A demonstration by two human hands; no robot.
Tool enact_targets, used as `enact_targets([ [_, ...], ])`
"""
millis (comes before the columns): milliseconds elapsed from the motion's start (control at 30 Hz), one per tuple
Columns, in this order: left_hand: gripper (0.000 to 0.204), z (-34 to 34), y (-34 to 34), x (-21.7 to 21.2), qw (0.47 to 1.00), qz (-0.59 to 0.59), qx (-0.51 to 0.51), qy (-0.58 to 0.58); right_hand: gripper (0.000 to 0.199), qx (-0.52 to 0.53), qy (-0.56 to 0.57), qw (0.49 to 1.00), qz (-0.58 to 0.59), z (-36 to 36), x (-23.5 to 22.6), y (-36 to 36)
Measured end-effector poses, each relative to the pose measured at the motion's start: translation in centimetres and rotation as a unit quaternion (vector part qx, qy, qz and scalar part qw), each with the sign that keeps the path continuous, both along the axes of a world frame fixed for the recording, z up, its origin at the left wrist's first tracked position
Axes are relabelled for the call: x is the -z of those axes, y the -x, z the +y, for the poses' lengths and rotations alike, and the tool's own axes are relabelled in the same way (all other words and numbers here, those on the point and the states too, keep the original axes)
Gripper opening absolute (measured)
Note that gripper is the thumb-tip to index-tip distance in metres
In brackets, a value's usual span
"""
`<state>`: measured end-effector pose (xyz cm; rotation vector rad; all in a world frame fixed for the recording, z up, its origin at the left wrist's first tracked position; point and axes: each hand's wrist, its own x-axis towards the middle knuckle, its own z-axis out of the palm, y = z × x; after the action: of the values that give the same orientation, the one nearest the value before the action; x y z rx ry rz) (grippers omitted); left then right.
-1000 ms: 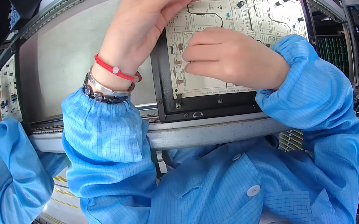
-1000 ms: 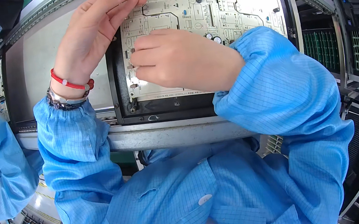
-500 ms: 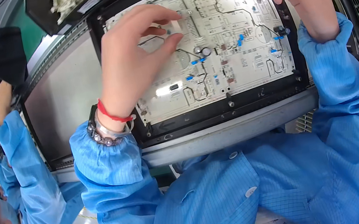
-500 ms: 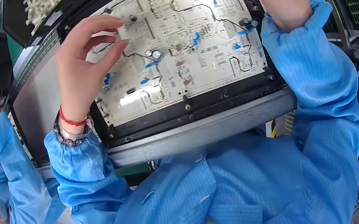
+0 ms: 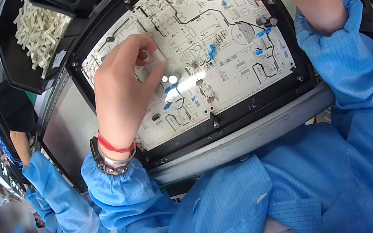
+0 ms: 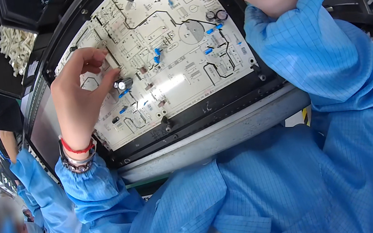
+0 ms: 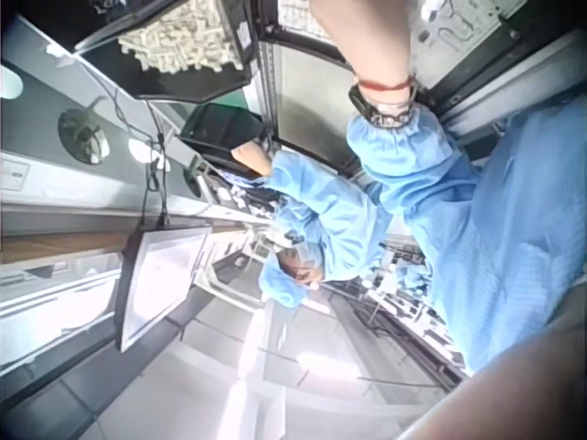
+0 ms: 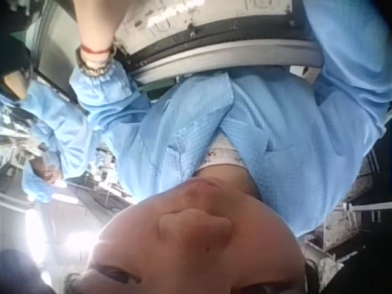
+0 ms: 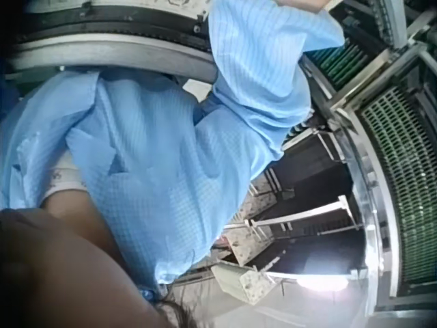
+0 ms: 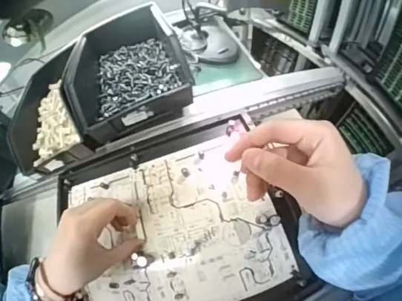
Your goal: Placing electronic components onto circuit boards at a manual assembly station.
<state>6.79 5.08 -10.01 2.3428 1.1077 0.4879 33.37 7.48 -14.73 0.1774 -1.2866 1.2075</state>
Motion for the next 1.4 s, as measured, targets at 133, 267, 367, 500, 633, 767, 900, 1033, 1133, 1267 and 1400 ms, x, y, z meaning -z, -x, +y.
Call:
enact_targets([
  [133,0.025,0.3,-0.8,-0.4,0.999,0.045,0.01,-0.012,0.016,0.021,-0.023,0.999,-0.025,-1.3,-2.2,-0.4],
  [267,0.019,0.7,-0.6,-1.6,0.994,0.081,0.069,-0.03,0.017,0.229,0.31,0.832,-0.4,-4.8,-5.6,-1.1],
  [367,0.012,0.2,-0.9,-1.9,0.992,0.057,0.09,-0.063,0.02,0.206,0.264,0.832,-0.443,-5.0,-5.5,-1.5],
  [500,0.008,1.3,-0.1,-3.8,0.992,0.055,0.074,-0.09,0.021,0.166,0.274,0.848,-0.422,-5.7,-5.9,-1.3],
  [633,0.013,6.0,2.8,-5.5,0.952,-0.046,-0.169,-0.251,0.021,0.182,0.242,0.858,-0.415,-5.6,-5.9,-1.5],
  [767,0.014,11.2,8.7,-3.5,0.956,0.101,-0.144,-0.236,0.023,0.184,0.303,0.82,-0.45,-5.7,-6.8,-0.8],
  [900,0.016,12.6,8.7,-3.4,0.962,0.172,-0.079,-0.196,0.023,0.178,0.315,0.822,-0.441,-5.6,-5.9,-1.1],
  [1033,0.016,13.6,8.2,-3.2,0.962,0.187,-0.038,-0.193,0.021,0.173,0.332,0.809,-0.453,-5.9,-5.6,-1.2],
  [1133,0.013,12.8,7.6,-3.1,0.959,0.178,-0.031,-0.217,0.018,0.167,0.31,0.811,-0.466,-6.1,-5.1,-1.1],
  [1267,0.024,9.1,5.4,-4.6,0.958,-0.232,-0.167,0.017,0.012,0.198,0.072,0.816,-0.538,-5.4,-4.5,-1.7],
  [1400,0.031,6.3,4.9,-4.9,0.859,-0.438,-0.184,0.191,0.012,0.217,-0.051,0.778,-0.588,-6.2,-3.9,-1.0],
])
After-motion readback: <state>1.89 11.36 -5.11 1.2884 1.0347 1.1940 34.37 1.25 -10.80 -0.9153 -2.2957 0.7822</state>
